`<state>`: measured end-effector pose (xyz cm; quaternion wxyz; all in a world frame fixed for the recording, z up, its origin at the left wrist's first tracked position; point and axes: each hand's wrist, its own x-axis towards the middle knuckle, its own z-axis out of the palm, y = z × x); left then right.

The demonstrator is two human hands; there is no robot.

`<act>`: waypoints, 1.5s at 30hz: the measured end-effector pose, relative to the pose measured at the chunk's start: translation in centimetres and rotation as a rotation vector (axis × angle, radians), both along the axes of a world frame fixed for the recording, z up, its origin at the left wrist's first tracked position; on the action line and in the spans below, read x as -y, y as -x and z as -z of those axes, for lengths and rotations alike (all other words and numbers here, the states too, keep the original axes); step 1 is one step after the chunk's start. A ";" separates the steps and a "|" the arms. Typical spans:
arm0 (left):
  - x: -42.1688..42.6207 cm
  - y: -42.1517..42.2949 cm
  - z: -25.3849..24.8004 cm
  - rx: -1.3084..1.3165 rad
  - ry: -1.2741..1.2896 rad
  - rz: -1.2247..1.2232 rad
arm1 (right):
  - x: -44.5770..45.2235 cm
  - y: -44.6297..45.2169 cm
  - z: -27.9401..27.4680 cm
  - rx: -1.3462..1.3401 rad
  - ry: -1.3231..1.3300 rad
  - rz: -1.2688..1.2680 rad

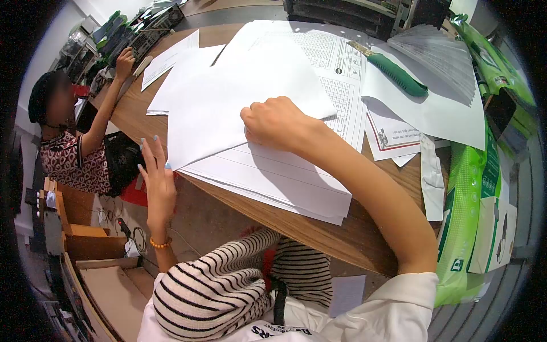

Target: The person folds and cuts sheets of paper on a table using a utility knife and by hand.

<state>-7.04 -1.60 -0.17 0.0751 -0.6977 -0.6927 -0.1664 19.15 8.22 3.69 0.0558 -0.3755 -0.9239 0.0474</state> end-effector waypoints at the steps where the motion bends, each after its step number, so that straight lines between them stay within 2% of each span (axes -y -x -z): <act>1: 0.1 0.7 0.4 -0.002 -0.004 -0.001 | 0.0 0.0 0.1 -0.016 -0.017 -0.006; 3: 0.3 3.0 2.5 -0.286 -0.022 -0.244 | 0.0 0.0 0.1 -0.007 -0.008 -0.003; 4: 0.3 3.5 3.0 -0.169 -0.105 -0.260 | 0.0 0.1 0.0 0.006 -0.001 0.002; 5: 0.3 3.8 3.3 -0.170 -0.114 -0.251 | -0.2 0.1 -0.3 0.003 -0.009 0.011; 7: 1.2 2.7 1.4 0.003 -0.269 -0.165 | 0.1 0.2 -0.5 0.051 0.022 0.019; 8: 1.1 2.2 0.5 0.067 -0.343 0.021 | 0.2 0.2 -0.4 0.055 0.024 0.016; 9: 1.0 1.8 0.0 0.070 -0.345 0.016 | 0.1 0.1 -0.2 0.028 0.018 0.010; 11: 0.8 0.9 -1.0 -0.065 -0.154 0.414 | 0.1 0.2 0.0 0.002 0.010 -0.001; 13: 0.4 0.2 -0.9 -0.094 -0.170 0.451 | 0.2 0.2 0.1 -0.013 -0.009 0.015; 15: -0.1 0.8 0.3 0.173 -0.145 0.516 | 0.2 0.2 0.0 -0.002 -0.014 0.016; 19: 0.3 1.3 0.2 0.059 -0.311 0.481 | 0.3 0.0 0.0 0.002 -0.039 -0.002; 29: 1.8 2.9 -0.6 -0.051 -0.321 0.535 | 0.2 -0.3 -0.6 0.002 0.015 -0.035; 32: 1.3 0.4 -2.2 -0.106 -0.400 0.373 | 0.2 -0.2 -0.4 0.012 0.016 -0.024; 35: 0.7 1.9 -1.4 -0.183 -0.418 0.470 | 0.1 -0.2 -0.5 0.002 0.028 -0.017; 38: 1.3 1.2 -2.5 -0.167 -0.491 0.441 | 0.2 -0.3 -0.7 0.043 0.045 -0.039; 40: 1.6 0.6 -3.6 -0.171 -0.580 0.402 | 0.5 -0.2 -0.6 -0.216 -0.054 -0.124; 41: 1.7 0.3 -4.0 -0.173 -0.577 0.403 | 0.7 0.0 -0.4 -0.219 -0.052 -0.123; 42: 1.9 0.0 -4.4 -0.153 -0.662 0.398 | 0.9 0.6 -0.4 -0.334 -0.196 -0.220; 44: 3.0 -1.8 -5.9 -0.116 -0.798 0.365 | 1.9 2.0 -0.7 -0.375 -0.317 -0.335; 45: 3.2 -1.7 -6.1 -0.116 -0.797 0.364 | 2.4 2.4 -1.3 -0.299 -0.293 -0.353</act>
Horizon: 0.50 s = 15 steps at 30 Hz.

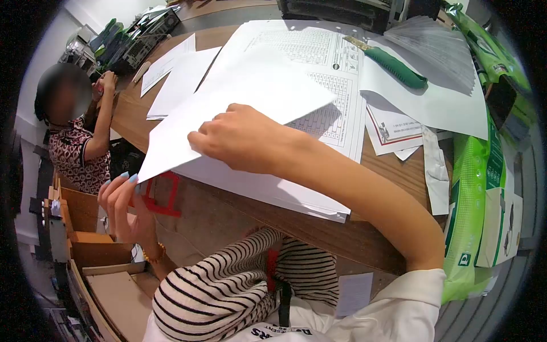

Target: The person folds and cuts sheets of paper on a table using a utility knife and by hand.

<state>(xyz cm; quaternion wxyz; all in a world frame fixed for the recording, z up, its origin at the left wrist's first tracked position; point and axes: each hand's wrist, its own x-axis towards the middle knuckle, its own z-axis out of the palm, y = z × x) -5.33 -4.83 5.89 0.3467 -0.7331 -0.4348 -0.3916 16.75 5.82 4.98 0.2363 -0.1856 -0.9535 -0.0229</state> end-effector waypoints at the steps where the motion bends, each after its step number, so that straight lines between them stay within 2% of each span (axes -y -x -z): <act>1: 0.2 0.1 -0.1 0.027 -0.031 0.085 | 0.1 -0.1 -0.6 -0.031 0.019 -0.016; 4: -0.1 2.0 0.3 0.076 -0.088 0.335 | -0.9 -1.2 -1.8 -0.163 0.144 -0.071; 6: -0.7 2.6 0.4 0.163 -0.056 0.408 | -2.1 -2.7 -2.8 -0.256 0.360 -0.266; 9: -1.5 2.3 1.1 0.352 0.123 0.417 | -2.7 -5.5 -5.1 -0.204 0.534 -0.132; 11: -1.7 3.8 0.7 -0.058 0.252 0.194 | -2.8 -6.8 -6.2 -0.270 0.601 -0.119; 12: -1.5 3.2 0.4 -0.066 0.369 0.088 | -3.2 -7.2 -5.9 -0.331 0.592 -0.116; 13: -1.7 3.6 1.5 -0.067 0.368 0.088 | -3.1 -7.3 -6.1 -0.375 0.663 -0.120; 14: -2.2 4.4 4.0 0.239 0.474 0.259 | -2.9 -7.4 -6.3 -0.419 0.733 -0.124; 15: -2.7 5.3 6.4 0.439 0.501 0.395 | -2.7 -7.3 -6.3 -0.421 0.730 -0.121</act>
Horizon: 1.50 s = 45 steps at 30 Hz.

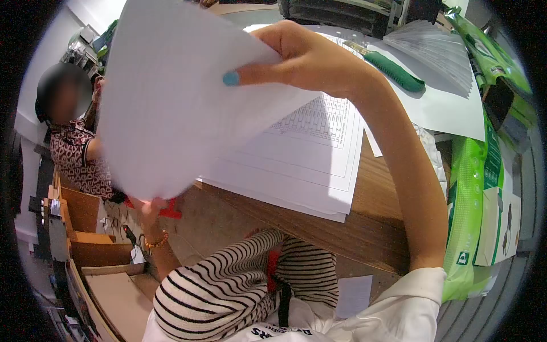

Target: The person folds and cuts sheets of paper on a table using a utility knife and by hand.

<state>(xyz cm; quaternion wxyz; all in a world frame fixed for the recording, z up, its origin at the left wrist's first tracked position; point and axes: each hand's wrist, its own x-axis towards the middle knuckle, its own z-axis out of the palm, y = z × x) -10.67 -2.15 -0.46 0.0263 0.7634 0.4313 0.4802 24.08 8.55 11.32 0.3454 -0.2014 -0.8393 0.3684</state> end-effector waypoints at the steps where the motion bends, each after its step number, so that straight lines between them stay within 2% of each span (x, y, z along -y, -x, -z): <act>1: -0.5 0.9 2.3 0.224 0.023 0.095 | 0.2 0.3 -0.1 -0.103 0.083 0.017; 3: -0.7 1.1 3.2 0.350 -0.039 0.159 | 0.1 0.7 0.0 -0.206 0.167 0.034; 8: -0.5 -5.6 -3.2 0.895 0.393 0.194 | -1.3 0.9 0.9 -0.365 0.359 0.201; 9: -0.9 -6.0 -3.7 0.895 0.395 0.194 | -1.8 0.5 1.0 -0.366 0.361 0.202; 11: -1.9 -6.4 -4.4 1.085 0.407 -0.021 | -3.3 -1.7 1.4 -0.051 -0.117 0.611; 13: -3.3 -4.4 -3.8 1.003 0.455 0.016 | -5.5 -6.2 3.4 0.422 -0.493 0.834; 15: -4.1 -2.8 -3.3 1.025 0.528 -0.027 | -5.8 -8.8 4.6 0.810 -0.348 1.079; 16: -4.6 -1.8 -2.7 1.012 0.539 -0.027 | -5.7 -9.5 5.3 0.809 -0.348 1.080; 18: -5.2 -0.7 -1.5 0.925 0.511 -0.074 | -5.7 -10.6 6.8 1.083 -0.243 1.182; 19: -5.5 -0.2 -0.9 0.924 0.512 -0.073 | -5.8 -11.0 7.4 1.083 -0.241 1.184; 21: -5.9 0.3 -0.4 0.719 0.484 -0.276 | -5.9 -11.5 8.4 0.953 -0.433 1.273; 23: -5.7 -0.1 -0.6 0.733 0.480 -0.284 | -6.0 -11.5 8.6 0.941 -0.422 1.315; 25: -5.6 -0.2 -0.9 0.733 0.512 -0.266 | -5.8 -11.4 8.9 0.998 -0.426 1.478; 29: -5.4 0.2 -0.4 0.743 0.488 -0.226 | -7.1 -13.7 9.5 0.908 -0.320 1.398; 31: -5.4 0.5 -0.2 0.728 0.507 -0.245 | -7.1 -13.7 9.0 0.631 -0.482 1.246; 32: -5.5 0.6 0.0 0.725 0.508 -0.243 | -7.1 -13.7 8.8 0.631 -0.479 1.249; 34: -5.6 0.7 0.2 0.711 0.479 -0.241 | -6.7 -11.6 6.7 0.318 -0.343 0.643; 35: -5.7 0.8 0.2 0.709 0.479 -0.242 | -6.3 -10.3 5.9 0.317 -0.342 0.644; 37: -5.7 0.9 0.3 0.715 0.494 -0.252 | -5.1 -7.8 4.7 0.477 -0.189 0.361; 40: -5.6 0.7 0.2 0.720 0.497 -0.232 | -3.6 -5.3 3.5 0.609 -0.096 0.243; 45: -5.6 0.8 0.2 0.718 0.506 -0.257 | -3.8 -4.7 3.9 0.648 -0.070 0.274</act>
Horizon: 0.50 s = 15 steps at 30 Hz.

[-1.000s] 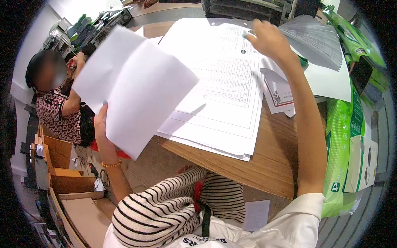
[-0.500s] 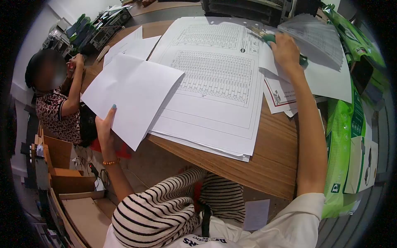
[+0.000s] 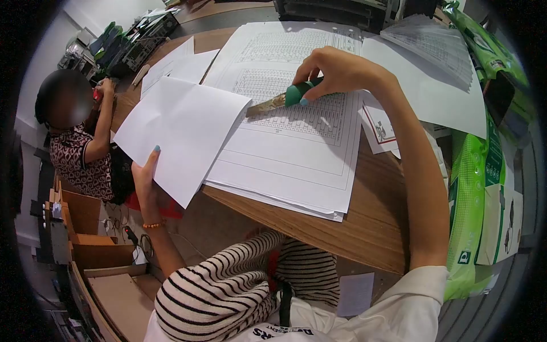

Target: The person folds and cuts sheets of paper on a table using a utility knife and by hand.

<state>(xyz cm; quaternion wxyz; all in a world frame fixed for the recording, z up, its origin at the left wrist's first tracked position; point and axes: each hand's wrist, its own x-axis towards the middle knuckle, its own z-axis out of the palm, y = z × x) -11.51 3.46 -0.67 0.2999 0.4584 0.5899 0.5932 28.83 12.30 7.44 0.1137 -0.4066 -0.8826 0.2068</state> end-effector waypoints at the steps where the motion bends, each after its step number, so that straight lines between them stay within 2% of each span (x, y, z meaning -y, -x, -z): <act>1: 0.0 0.0 0.0 0.003 0.002 -0.004 | -0.1 -0.1 0.3 -0.007 -0.027 -0.003; 15: 0.1 -0.3 0.1 -0.024 -0.024 0.001 | -0.6 1.3 2.0 -0.108 -0.065 -0.028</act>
